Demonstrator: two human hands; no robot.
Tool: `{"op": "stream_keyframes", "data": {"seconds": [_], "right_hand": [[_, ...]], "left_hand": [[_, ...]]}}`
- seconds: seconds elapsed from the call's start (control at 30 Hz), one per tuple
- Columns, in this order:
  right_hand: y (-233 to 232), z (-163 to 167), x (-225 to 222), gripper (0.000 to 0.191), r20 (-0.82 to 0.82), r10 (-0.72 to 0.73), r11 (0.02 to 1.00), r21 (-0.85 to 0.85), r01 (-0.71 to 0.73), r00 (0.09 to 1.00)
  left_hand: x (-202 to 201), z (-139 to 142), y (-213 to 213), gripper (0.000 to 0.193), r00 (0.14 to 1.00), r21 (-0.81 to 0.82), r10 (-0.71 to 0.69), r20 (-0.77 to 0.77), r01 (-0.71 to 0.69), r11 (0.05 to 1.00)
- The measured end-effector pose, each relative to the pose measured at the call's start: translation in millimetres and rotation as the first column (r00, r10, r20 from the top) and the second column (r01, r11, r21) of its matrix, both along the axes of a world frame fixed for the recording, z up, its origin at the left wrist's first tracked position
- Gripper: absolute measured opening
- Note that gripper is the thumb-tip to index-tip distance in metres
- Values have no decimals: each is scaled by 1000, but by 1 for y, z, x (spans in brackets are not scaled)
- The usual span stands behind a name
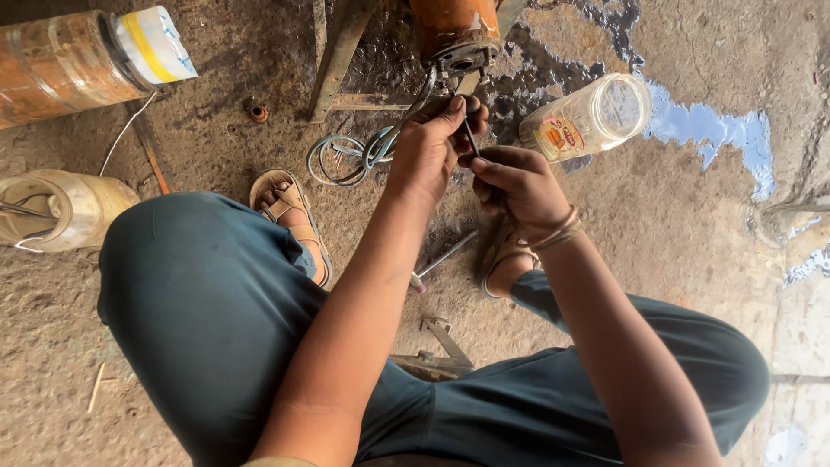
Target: The person sits on the floor and works on a rusty metal pipe clamped in a stand. They use a hammer and a punch to drive a pin into the pipe's end fitting, then use a wrench to tighten a bolt on the same fitting.
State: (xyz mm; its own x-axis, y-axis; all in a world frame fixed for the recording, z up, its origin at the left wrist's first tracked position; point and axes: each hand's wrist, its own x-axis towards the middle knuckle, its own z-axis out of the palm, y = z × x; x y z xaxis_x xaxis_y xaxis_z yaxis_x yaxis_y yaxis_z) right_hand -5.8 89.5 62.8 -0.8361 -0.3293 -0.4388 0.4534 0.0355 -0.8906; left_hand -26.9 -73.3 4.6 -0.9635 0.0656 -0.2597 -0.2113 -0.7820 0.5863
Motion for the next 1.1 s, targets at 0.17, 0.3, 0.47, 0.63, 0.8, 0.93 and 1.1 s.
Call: {"op": "stream_keyframes", "data": {"seconds": [0.17,0.3,0.47,0.63,0.8,0.93,1.1], "right_hand": [[-3,10,26,21,-297,176,904,425,-35,939],[-3,11,48,20,-424,110,922,382,68,899],[-25,-22,53,23,34,-260,959,-108,262,965],[-69,-90,48,39,-26,245,969,-29,-245,969],[-95,-169,61,65,-9,700,511,706,-491,714],[-86,-227,87,47,569,750,-310,753,-580,338],[-66,-274,113,18,424,897,-397,897,-193,125]], "left_hand": [[11,10,10,20,985,-66,28,173,-17,998],[18,23,11,17,985,-63,59,165,-50,997],[44,20,-9,22,947,-392,-186,264,281,876],[80,-40,-54,21,939,-406,130,318,11,914],[99,-122,-140,45,766,-812,323,556,419,406],[106,-151,-211,47,800,-871,479,361,473,-134],[93,-143,-314,44,822,-594,-16,570,398,-699]]}}
